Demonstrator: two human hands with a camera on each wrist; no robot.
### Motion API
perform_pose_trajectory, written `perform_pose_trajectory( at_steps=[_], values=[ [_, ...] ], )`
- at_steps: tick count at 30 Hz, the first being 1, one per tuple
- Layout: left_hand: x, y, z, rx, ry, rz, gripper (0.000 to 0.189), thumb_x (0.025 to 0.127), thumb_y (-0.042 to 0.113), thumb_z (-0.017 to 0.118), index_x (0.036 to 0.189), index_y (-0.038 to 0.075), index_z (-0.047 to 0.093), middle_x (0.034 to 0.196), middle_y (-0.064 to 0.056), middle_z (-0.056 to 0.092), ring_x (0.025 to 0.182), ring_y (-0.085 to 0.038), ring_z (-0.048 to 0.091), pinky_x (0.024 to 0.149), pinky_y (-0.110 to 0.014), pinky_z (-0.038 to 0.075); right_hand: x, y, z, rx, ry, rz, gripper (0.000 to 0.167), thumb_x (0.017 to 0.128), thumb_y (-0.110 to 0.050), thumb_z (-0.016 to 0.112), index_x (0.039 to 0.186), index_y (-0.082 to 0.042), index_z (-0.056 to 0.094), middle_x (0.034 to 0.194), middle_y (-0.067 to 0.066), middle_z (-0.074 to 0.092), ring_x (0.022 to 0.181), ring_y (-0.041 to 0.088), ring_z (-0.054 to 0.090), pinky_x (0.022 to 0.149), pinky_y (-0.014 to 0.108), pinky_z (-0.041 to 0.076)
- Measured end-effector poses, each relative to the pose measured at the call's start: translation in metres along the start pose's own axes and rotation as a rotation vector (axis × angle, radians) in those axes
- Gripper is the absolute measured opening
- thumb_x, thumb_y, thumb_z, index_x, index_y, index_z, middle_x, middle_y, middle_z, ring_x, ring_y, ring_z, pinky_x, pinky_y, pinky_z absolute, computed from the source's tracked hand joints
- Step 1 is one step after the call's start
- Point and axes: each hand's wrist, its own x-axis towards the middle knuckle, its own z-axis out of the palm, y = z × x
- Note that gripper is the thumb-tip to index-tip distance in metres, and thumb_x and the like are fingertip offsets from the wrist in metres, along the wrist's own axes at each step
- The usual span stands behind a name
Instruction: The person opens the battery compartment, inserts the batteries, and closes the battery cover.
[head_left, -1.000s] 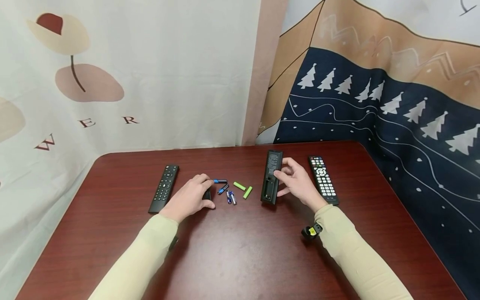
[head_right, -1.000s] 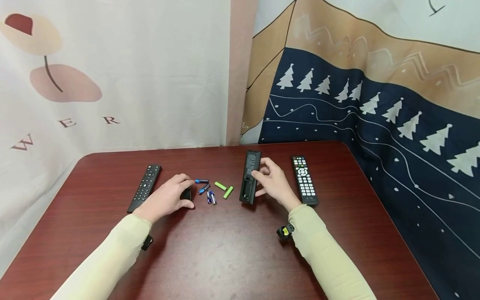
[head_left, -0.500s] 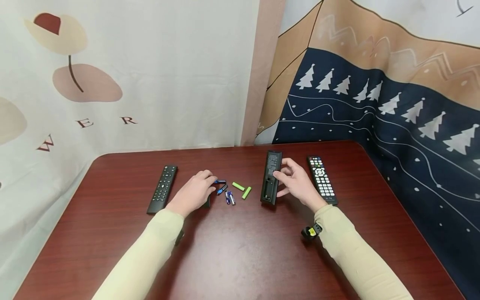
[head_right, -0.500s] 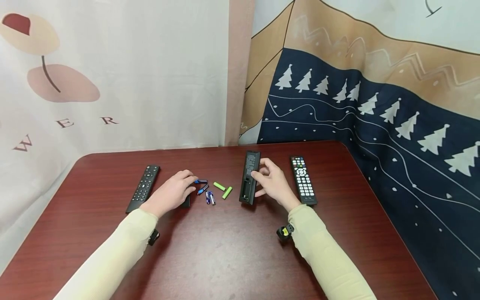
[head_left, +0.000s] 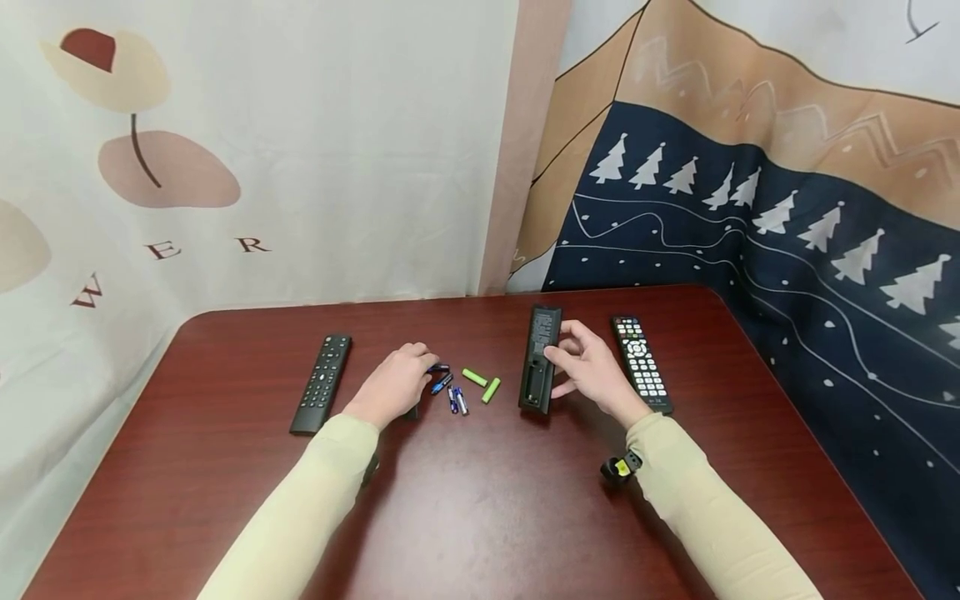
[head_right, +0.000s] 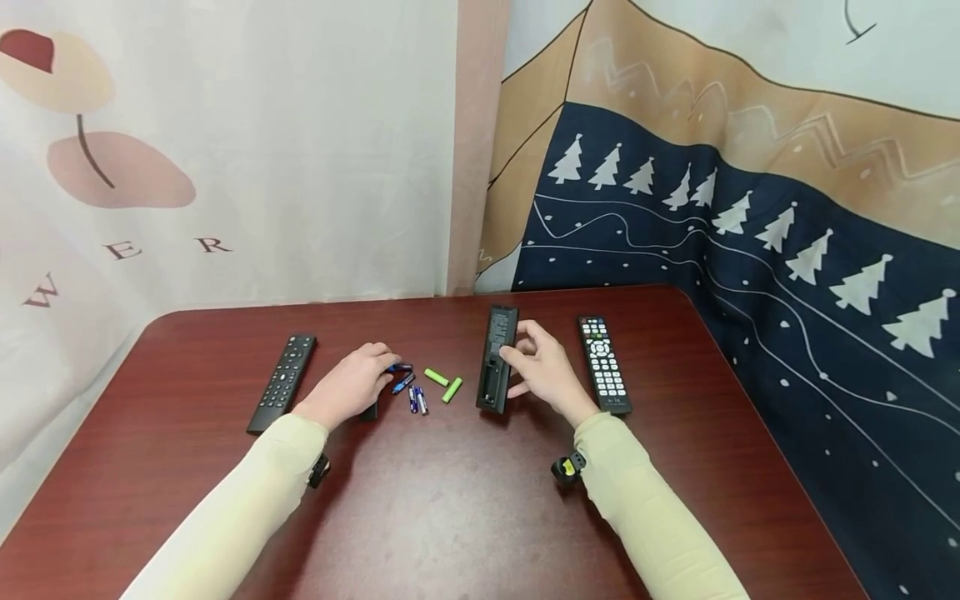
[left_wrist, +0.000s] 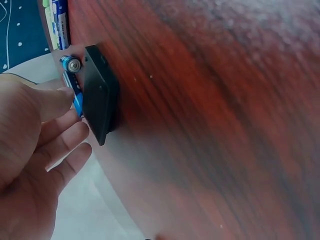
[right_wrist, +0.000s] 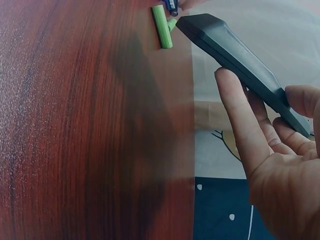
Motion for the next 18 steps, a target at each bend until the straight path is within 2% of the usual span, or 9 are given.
perform_pose_trajectory(
  at_steps=[10, 18],
  values=[
    [0.0034, -0.0007, 0.0038, 0.004, -0.026, -0.059, 0.020, 0.094, 0.001, 0.072, 0.113, -0.002, 0.073, 0.103, -0.013, 0.065, 0.101, -0.031, 0.064, 0.091, -0.042, 0.058, 0.0008, 0.0022, 0.0001, 0.003, -0.003, 0.000, 0.037, 0.105, -0.010, 0.059, 0.138, -0.001, 0.048, 0.108, 0.026, 0.065, 0.089, 0.027, 0.073, 0.063, 0.046, 0.064],
    [0.0063, -0.0018, 0.0071, 0.014, -0.001, -0.050, 0.016, 0.093, -0.006, 0.069, 0.108, -0.003, 0.074, 0.098, -0.013, 0.064, 0.096, -0.030, 0.063, 0.089, -0.041, 0.058, 0.0028, 0.0031, -0.0002, 0.014, -0.003, 0.001, 0.037, 0.104, -0.009, 0.059, 0.138, 0.000, 0.048, 0.107, 0.024, 0.065, 0.092, 0.034, 0.072, 0.063, 0.046, 0.064]
  ],
)
